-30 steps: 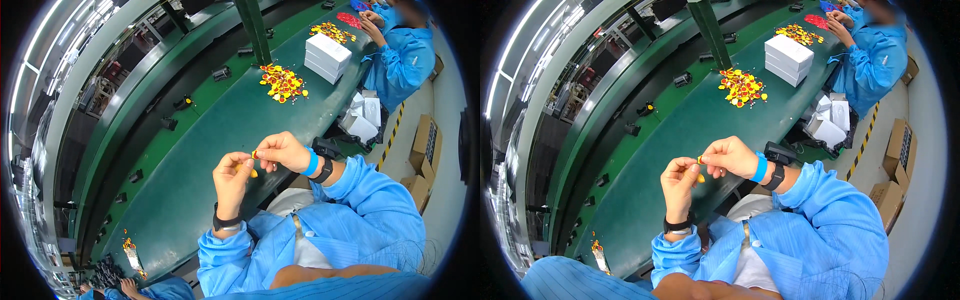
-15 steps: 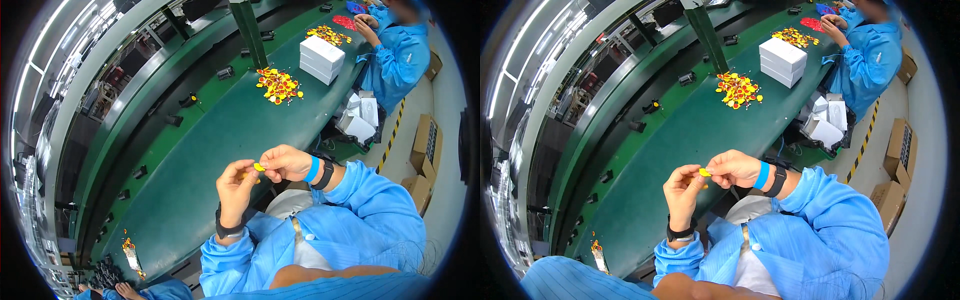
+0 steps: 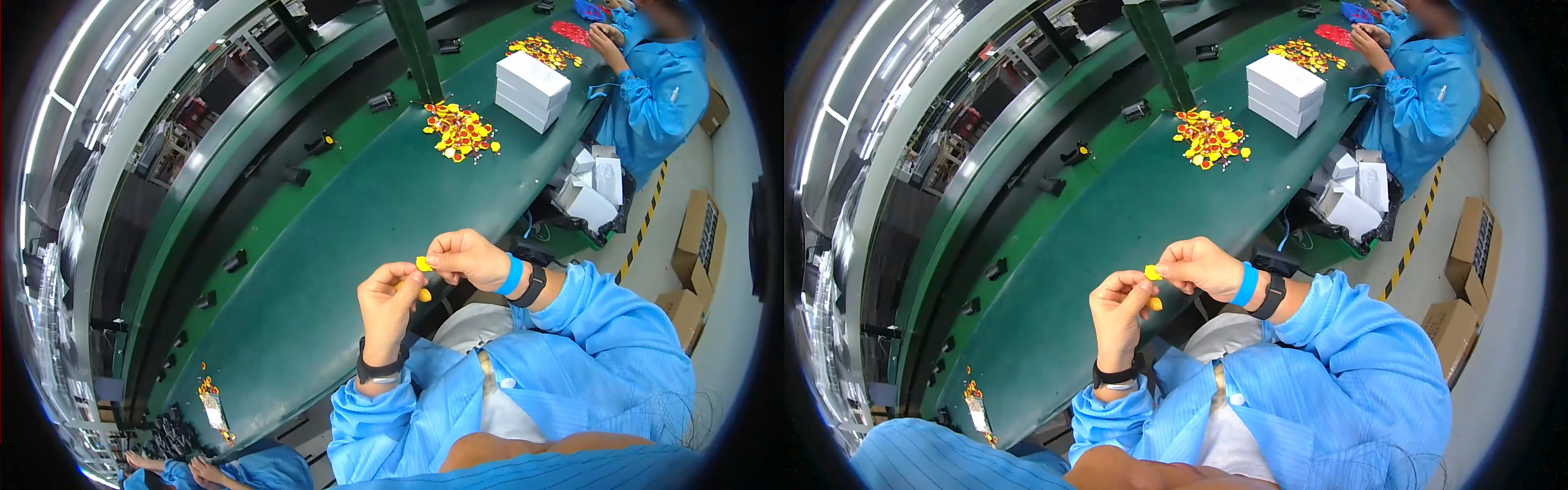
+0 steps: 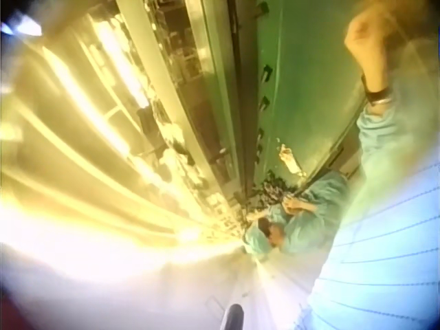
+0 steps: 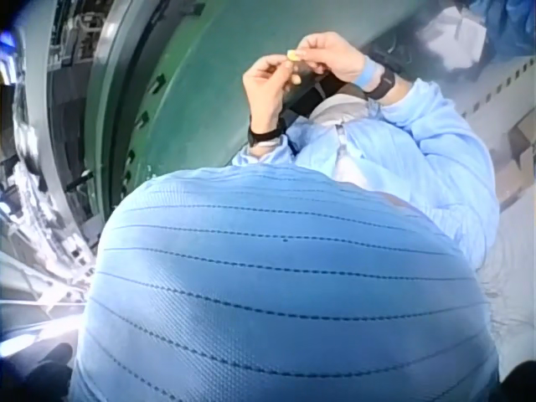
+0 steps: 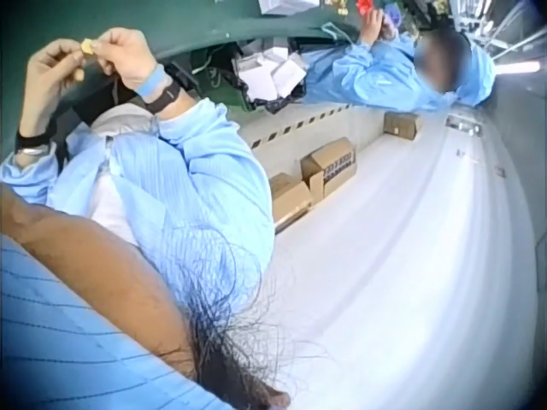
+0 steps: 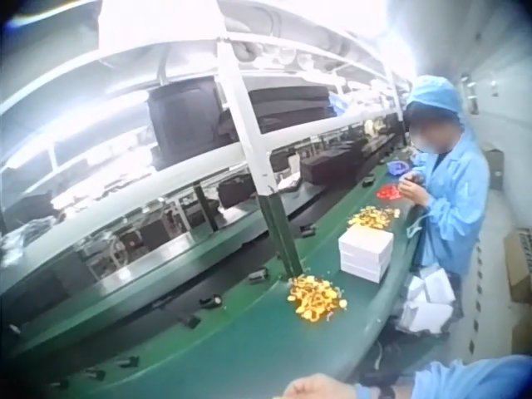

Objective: Manually assembling small yellow and black plastic components on an industrial conveyor line.

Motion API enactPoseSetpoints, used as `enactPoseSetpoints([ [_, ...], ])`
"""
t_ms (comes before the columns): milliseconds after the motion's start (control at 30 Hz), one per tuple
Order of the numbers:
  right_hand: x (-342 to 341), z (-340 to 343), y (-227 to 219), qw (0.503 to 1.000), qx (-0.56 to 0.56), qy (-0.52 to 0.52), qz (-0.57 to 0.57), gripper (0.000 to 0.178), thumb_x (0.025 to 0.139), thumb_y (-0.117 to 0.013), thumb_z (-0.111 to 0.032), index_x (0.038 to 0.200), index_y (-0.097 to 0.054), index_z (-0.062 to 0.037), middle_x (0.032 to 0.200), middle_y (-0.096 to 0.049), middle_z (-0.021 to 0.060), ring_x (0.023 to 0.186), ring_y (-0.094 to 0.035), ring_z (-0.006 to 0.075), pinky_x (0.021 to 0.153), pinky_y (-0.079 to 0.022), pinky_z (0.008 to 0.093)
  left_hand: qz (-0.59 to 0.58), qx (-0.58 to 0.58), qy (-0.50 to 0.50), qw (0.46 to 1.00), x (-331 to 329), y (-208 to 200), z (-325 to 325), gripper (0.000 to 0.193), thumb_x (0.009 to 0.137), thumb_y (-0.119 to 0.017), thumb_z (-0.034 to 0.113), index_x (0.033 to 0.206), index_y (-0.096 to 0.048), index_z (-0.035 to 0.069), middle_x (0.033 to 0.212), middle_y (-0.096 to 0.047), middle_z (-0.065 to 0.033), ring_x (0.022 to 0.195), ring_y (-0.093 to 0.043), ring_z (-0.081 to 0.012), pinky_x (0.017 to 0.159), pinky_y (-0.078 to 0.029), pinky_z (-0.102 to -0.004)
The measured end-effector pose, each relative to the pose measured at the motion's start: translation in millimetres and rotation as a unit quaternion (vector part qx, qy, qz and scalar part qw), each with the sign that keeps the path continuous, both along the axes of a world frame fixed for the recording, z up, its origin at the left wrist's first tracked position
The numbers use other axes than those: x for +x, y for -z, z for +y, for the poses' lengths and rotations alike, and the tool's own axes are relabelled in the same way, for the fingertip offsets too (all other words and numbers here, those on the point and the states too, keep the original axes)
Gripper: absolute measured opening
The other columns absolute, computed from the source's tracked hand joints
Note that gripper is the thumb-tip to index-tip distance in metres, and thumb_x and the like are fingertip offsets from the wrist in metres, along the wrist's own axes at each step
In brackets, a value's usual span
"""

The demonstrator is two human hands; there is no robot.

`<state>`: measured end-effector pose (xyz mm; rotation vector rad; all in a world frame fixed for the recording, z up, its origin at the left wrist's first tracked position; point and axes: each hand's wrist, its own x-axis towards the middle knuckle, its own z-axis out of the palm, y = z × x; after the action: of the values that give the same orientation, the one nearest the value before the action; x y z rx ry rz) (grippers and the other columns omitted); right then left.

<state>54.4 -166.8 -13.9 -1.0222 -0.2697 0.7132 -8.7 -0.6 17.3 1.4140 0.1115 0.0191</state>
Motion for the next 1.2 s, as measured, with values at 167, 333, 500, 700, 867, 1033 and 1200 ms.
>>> enactPoseSetpoints([
  [167, -5, -2, -2, 0.996, 0.045, -0.067, 0.044, 0.016, 0.089, -0.063, -0.018, 0.081, -0.057, -0.004, 0.062, -0.051, -0.0009, 0.052, -0.042, 0.0068, 0.048, -0.034, 0.0211, -0.001, 0.005, -0.012, 1.0, -6, 2, 3, 0.002, 0.082, -0.061, 0.002, 0.084, -0.062, 0.001, 0.071, -0.063, -0.0048, 0.055, -0.056, -0.0085, 0.048, -0.04, -0.0182],
  [333, 11, -18, 8, 0.987, 0.106, -0.087, 0.087, 0.016, 0.09, -0.061, -0.017, 0.081, -0.055, -0.0045, 0.062, -0.047, -0.0009, 0.05, -0.037, 0.008, 0.048, -0.031, 0.0238, 0.061, 0.09, 0.012, 0.994, -46, 15, 54, 0.002, 0.079, -0.062, 0.001, 0.077, -0.061, 0.001, 0.072, -0.061, -0.0031, 0.061, -0.056, -0.0098, 0.055, -0.045, -0.0224],
  [500, 31, -24, 14, 0.998, 0.046, -0.01, 0.034, 0.022, 0.091, -0.06, -0.02, 0.076, -0.055, -0.0045, 0.058, -0.047, -0.001, 0.049, -0.038, 0.0077, 0.046, -0.032, 0.0224, 0.237, 0.117, 0.019, 0.964, -150, 63, 125, 0.005, 0.078, -0.06, -0.003, 0.079, -0.064, -0.001, 0.07, -0.061, -0.0016, 0.062, -0.056, -0.0085, 0.057, -0.043, -0.022],
  [700, 41, -14, 30, 1.0, -0.013, 0.016, -0.002, 0.021, 0.091, -0.06, -0.019, 0.077, -0.056, -0.004, 0.06, -0.05, -0.0004, 0.05, -0.042, 0.0064, 0.047, -0.034, 0.0212, 0.366, 0.471, 0.034, 0.802, -203, 169, 157, 0.009, 0.073, -0.062, 0.008, 0.074, -0.068, 0.002, 0.07, -0.066, -0.0103, 0.066, -0.064, -0.0176, 0.06, -0.05, -0.0299],
  [867, 37, -11, 32, 0.999, -0.033, 0.004, -0.026, 0.017, 0.09, -0.061, -0.017, 0.08, -0.058, -0.0034, 0.064, -0.054, -0.0006, 0.055, -0.047, 0.0058, 0.049, -0.037, 0.0208, 0.408, 0.692, -0.076, 0.591, -226, 309, 185, 0.018, 0.075, -0.062, 0.015, 0.089, -0.068, 0.006, 0.087, -0.066, -0.0183, 0.084, -0.065, -0.0265, 0.072, -0.051, -0.0394],
  [1033, 37, -19, 34, 0.996, -0.072, -0.01, -0.055, 0.01, 0.087, -0.062, -0.012, 0.085, -0.06, -0.0023, 0.071, -0.057, -0.0003, 0.06, -0.049, 0.0059, 0.053, -0.039, 0.0202, 0.47, 0.655, -0.114, 0.58, -237, 324, 197, 0.023, 0.075, -0.062, 0.016, 0.096, -0.067, 0.008, 0.095, -0.064, -0.0201, 0.091, -0.063, -0.0275, 0.076, -0.05, -0.0407],
  [1200, 42, -14, 49, 0.981, -0.118, 0.05, -0.146, 0.008, 0.089, -0.059, -0.009, 0.09, -0.059, -0.0011, 0.077, -0.057, -0.0023, 0.068, -0.049, 0.0039, 0.06, -0.04, 0.0199, 0.481, 0.64, -0.124, 0.586, -246, 335, 195, 0.03, 0.075, -0.061, 0.018, 0.103, -0.066, 0.009, 0.102, -0.062, -0.0218, 0.098, -0.061, -0.0286, 0.08, -0.049, -0.042],
])
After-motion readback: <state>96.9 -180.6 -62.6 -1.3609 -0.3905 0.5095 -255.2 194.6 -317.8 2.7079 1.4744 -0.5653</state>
